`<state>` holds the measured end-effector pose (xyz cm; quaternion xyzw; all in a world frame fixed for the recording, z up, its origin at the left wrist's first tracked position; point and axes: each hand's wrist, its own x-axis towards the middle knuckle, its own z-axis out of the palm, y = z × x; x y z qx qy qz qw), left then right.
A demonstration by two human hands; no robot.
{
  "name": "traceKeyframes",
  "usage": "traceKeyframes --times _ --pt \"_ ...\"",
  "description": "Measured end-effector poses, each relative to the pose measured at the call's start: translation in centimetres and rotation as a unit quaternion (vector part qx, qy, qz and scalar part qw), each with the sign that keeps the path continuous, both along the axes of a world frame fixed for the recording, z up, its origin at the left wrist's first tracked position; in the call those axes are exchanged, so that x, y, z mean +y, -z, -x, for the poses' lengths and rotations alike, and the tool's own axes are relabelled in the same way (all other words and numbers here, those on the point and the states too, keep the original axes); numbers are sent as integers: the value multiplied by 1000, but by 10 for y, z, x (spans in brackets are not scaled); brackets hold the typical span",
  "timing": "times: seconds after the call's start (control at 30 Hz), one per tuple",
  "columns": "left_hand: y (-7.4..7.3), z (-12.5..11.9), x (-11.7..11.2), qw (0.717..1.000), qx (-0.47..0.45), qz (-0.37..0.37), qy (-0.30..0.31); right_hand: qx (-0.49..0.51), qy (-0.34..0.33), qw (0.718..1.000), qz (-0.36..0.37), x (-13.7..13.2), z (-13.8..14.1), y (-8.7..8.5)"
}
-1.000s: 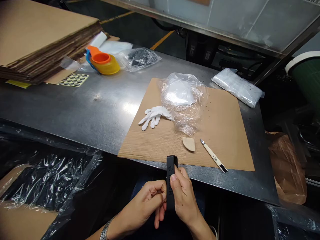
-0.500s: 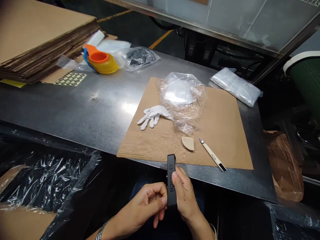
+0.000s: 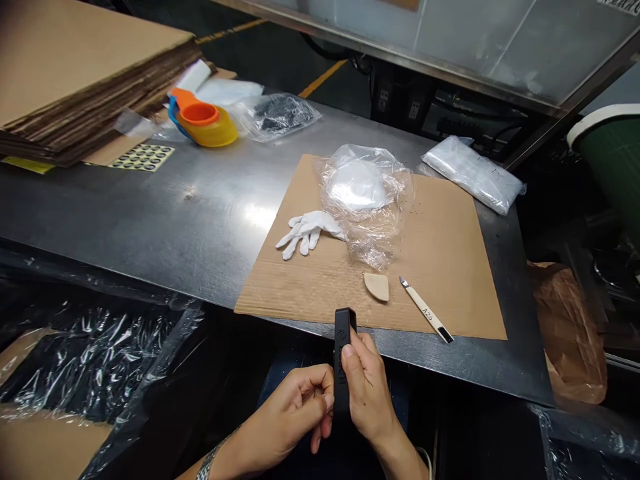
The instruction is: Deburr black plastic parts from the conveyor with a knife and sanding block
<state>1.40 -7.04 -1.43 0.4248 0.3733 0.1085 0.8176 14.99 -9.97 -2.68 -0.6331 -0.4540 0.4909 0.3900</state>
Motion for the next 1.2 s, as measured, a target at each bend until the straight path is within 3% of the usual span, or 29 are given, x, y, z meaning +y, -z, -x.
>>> traceKeyframes --times 0.37,0.67,0.83,0.93,1.07,1.13,1.2 --pt "2 0 2 1000 -24 0 11 96 53 993 38 0 3 1" --pt "0 1 0 999 -3 -44 9 272 134 947 105 0 8 1" --pt "4 1 -12 992 -26 -112 -61 295 161 937 96 -1 9 1" --pt "9 1 -18 963 -43 -241 -108 283 167 941 76 -1 9 -2" --pt "14 4 -19 875 -72 -464 -114 276 147 948 56 -1 9 -7" --pt "15 4 -19 843 -79 -518 -118 270 142 951 55 -1 10 -8" --pt "15 5 -19 830 -80 -538 -119 266 140 952 62 -1 10 -8"
